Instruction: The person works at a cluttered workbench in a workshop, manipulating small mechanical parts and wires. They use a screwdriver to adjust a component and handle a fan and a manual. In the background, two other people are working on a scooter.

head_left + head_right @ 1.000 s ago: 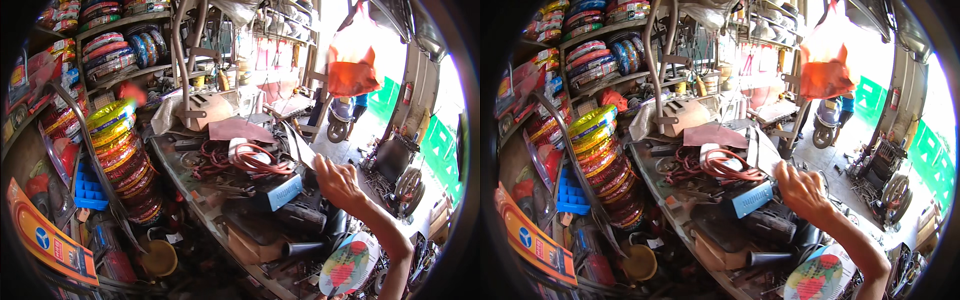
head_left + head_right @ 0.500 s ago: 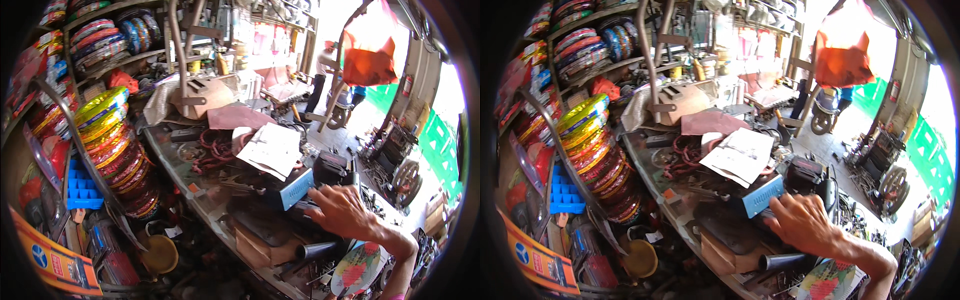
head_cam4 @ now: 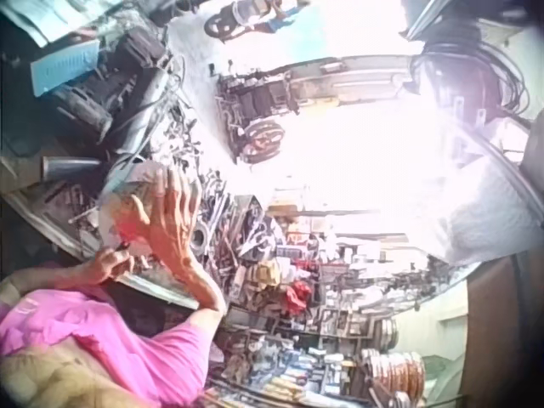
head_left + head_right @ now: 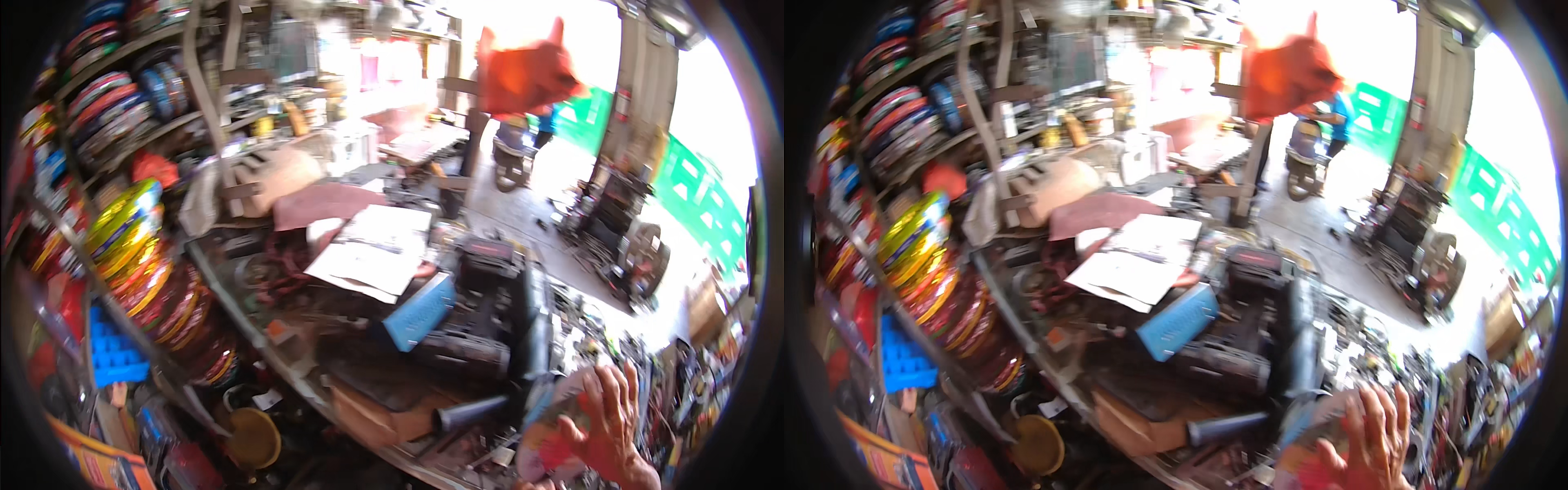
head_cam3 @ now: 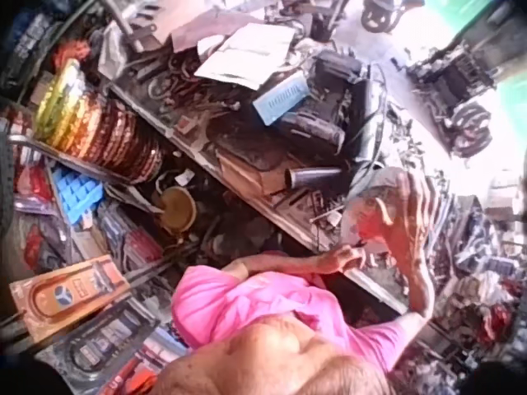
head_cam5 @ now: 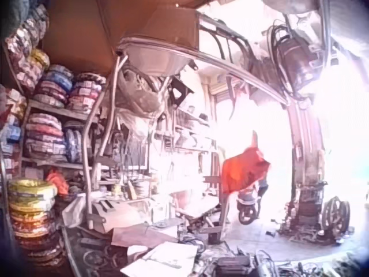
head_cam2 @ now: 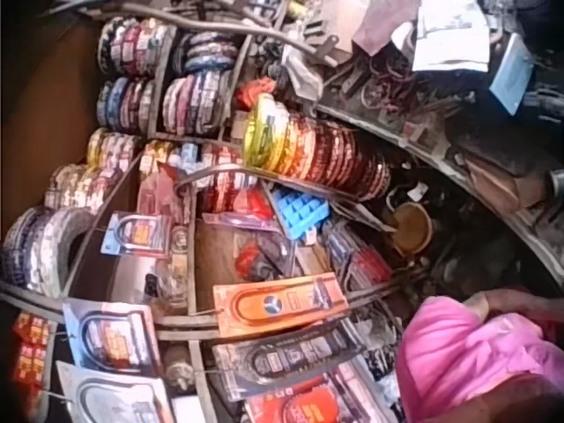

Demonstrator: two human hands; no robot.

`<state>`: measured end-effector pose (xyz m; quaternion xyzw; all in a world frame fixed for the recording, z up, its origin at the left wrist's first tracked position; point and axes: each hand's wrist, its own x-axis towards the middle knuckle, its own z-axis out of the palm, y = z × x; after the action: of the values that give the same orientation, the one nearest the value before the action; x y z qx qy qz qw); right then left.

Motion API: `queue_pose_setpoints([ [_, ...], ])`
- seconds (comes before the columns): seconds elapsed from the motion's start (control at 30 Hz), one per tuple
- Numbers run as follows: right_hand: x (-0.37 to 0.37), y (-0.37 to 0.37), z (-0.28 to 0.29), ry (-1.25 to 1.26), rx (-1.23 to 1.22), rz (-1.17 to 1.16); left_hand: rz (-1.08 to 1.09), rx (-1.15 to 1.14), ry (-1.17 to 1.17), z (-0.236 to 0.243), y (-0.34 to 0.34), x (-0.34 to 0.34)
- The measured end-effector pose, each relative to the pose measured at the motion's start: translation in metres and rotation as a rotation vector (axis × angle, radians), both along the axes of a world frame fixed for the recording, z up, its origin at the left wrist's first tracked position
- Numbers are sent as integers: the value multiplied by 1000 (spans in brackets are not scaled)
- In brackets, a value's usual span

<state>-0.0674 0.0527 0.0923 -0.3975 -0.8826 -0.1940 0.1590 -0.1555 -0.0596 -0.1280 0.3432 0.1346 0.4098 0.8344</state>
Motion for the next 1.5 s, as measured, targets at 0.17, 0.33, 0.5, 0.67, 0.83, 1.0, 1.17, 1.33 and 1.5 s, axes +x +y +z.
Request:
queue_pose_setpoints([
  [0.17,43,-27,12,229,34,-110,-91,-196,-81,33,22,-17],
  [0.33,98,-104,-30,581,-36,-289,228,-86,75,79,18,21],
  [0.5,110,-172,-67,979,-449,-390,421,24,119,90,7,75],
  [0.67,133,-201,-95,1004,-343,-407,316,33,270,92,-20,120],
  [0.83,173,-218,-106,1039,-89,-406,253,140,137,93,-39,168],
  [1.0,211,-252,-125,1239,-128,-424,-64,35,104,101,-45,192],
  [1.17,227,-270,-122,1608,-213,-564,-32,42,170,83,-58,215],
  [1.33,252,-266,-127,1691,36,-602,-66,-61,234,89,-56,223],
  [1.5,270,-258,-119,1718,8,-606,-147,25,241,93,-45,218],
])
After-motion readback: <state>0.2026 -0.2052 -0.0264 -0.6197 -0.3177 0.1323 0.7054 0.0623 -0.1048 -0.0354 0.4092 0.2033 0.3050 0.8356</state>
